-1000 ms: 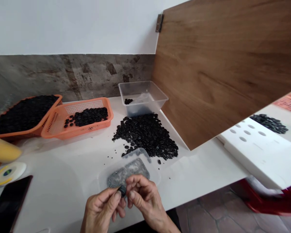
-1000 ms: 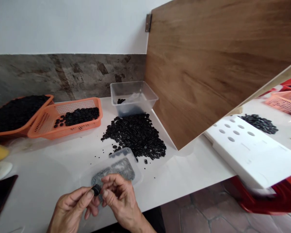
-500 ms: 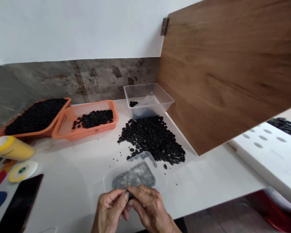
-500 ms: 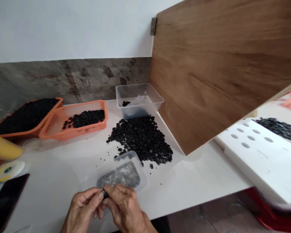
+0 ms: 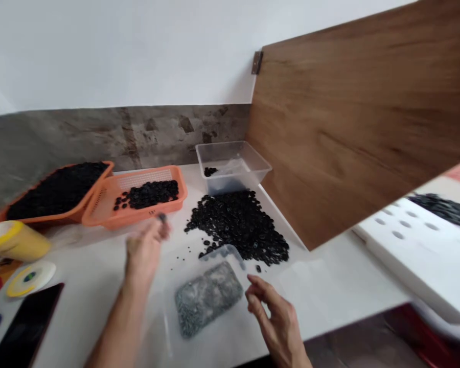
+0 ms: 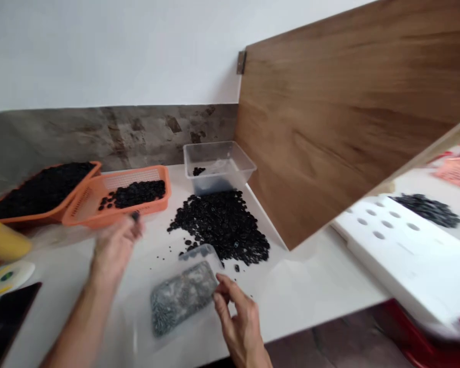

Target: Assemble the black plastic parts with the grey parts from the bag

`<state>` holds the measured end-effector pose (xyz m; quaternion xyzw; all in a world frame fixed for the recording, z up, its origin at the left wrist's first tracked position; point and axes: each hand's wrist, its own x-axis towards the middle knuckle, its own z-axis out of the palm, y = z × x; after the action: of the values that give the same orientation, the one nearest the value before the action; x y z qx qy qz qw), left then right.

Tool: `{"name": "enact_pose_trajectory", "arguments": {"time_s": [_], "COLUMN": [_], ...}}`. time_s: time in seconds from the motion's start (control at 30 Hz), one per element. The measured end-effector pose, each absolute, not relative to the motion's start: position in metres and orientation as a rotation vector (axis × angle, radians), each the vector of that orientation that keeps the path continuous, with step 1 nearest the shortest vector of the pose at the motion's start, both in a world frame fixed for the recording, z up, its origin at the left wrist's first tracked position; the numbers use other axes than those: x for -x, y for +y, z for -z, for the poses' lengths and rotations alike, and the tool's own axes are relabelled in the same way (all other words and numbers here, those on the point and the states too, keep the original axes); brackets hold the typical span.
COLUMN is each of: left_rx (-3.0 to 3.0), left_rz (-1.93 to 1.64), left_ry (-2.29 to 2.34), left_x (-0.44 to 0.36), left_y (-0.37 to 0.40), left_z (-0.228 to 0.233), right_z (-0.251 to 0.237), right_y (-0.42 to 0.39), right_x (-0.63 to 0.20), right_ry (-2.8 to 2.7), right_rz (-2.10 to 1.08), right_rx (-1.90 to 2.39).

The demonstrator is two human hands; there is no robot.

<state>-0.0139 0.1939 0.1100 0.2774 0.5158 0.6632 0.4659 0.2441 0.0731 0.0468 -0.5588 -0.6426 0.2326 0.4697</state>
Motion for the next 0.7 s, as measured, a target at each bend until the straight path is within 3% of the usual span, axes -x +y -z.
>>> {"name": "enact_pose_trajectory", "arguments": {"time_s": [0.17,0.43,0.7], "left_rx": [-0.681,-1.294,-2.106], "left_rz": [-1.686,-0.902,-0.349], "left_ry": [1.312,1.37,1.514], "left_x": [0.023,-0.027,-0.022], "left_y": [0.246,0.135,0.116], "left_z": [-0.114,-0.057,-0.051], "right_z": [-0.024,-0.001,0.008], "right_y": [0.084,0.11,0.12], "right_x": [-0.297,-0.305,-0.289], "right_ry": [-1.591,-1.871,-2.041], "right_rz": [-0.31,-0.221,-0.108], "right_rx": [1.742,1.842,1.909]}}
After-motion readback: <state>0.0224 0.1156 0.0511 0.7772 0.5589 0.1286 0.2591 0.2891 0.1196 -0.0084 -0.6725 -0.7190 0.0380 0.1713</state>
